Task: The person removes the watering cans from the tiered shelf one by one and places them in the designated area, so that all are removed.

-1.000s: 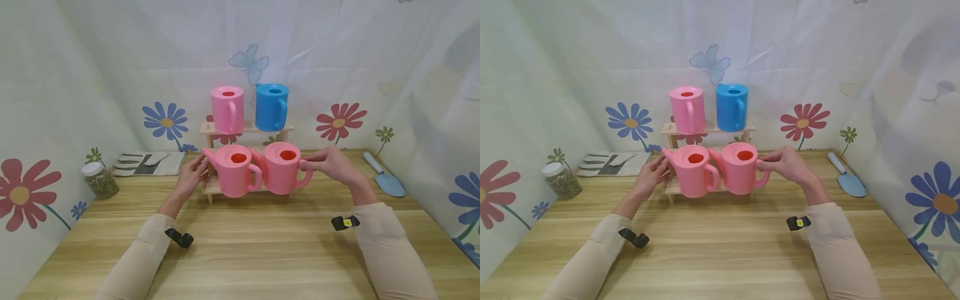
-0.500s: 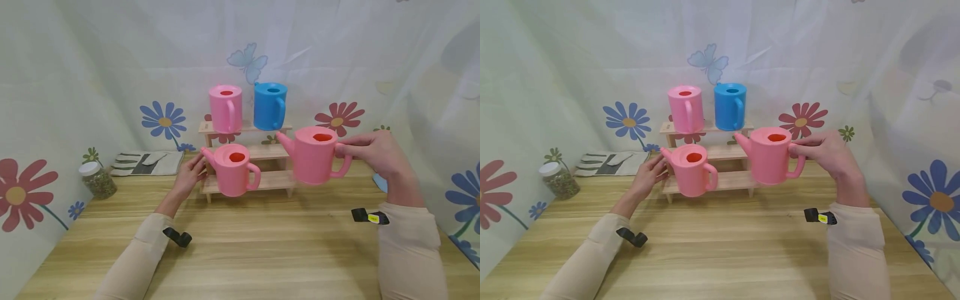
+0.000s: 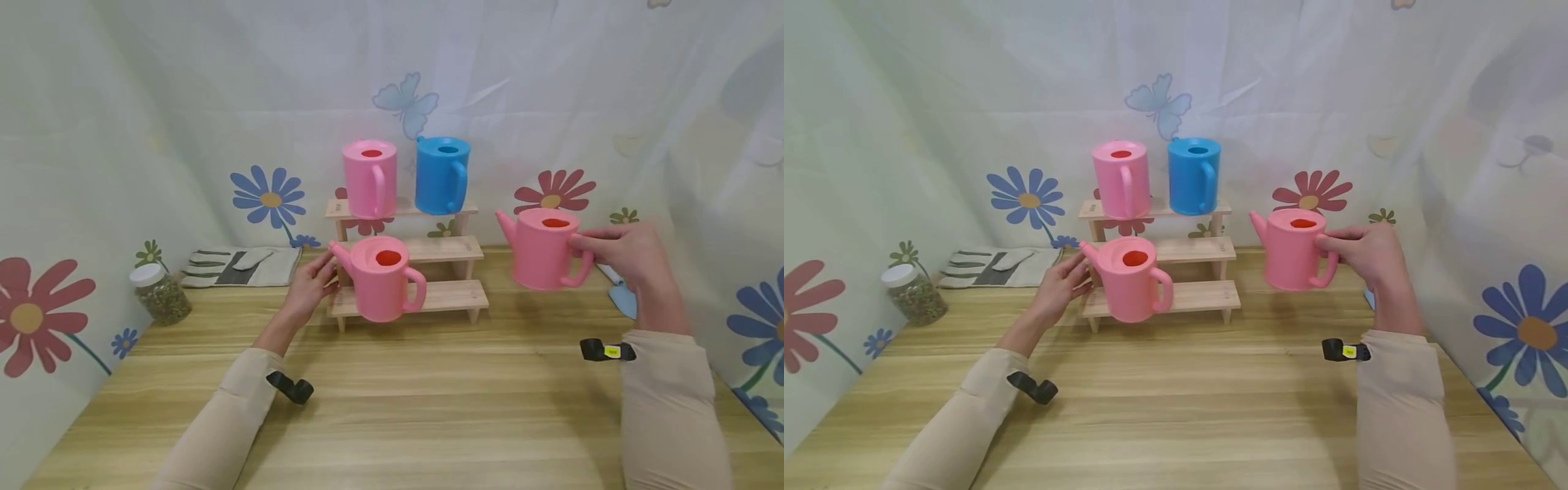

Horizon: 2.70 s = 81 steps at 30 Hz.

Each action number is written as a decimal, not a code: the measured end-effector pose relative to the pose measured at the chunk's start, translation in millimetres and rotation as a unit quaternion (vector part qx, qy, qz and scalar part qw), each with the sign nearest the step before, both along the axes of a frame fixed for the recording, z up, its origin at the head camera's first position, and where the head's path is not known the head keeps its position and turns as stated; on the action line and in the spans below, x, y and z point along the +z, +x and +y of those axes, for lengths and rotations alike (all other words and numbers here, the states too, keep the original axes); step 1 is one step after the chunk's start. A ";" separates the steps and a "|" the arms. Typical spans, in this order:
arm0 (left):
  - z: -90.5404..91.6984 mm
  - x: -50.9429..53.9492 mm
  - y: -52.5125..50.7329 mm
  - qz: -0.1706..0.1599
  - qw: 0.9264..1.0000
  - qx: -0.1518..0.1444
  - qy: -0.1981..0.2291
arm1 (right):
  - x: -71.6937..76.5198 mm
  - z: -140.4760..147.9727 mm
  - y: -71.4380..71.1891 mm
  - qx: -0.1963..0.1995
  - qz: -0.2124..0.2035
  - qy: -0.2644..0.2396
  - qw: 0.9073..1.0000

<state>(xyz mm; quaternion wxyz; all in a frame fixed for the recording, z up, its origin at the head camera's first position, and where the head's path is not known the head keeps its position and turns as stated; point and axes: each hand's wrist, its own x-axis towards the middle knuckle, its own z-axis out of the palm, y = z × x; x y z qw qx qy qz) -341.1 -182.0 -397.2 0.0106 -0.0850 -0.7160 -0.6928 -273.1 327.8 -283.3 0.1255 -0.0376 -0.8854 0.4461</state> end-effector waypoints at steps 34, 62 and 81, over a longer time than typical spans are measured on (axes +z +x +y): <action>0.7 0.3 0.3 -0.003 1.000 -0.001 0.008 | -102.3 -66.2 -89.5 -0.023 0.022 -0.109 0.994; 0.0 1.1 -1.2 -0.007 1.000 0.003 0.001 | -89.1 -75.7 -84.9 0.004 0.041 -0.070 0.997; -1.7 1.2 -1.9 -0.010 1.000 -0.006 0.005 | -40.8 -156.8 -25.0 0.169 0.169 -0.086 0.967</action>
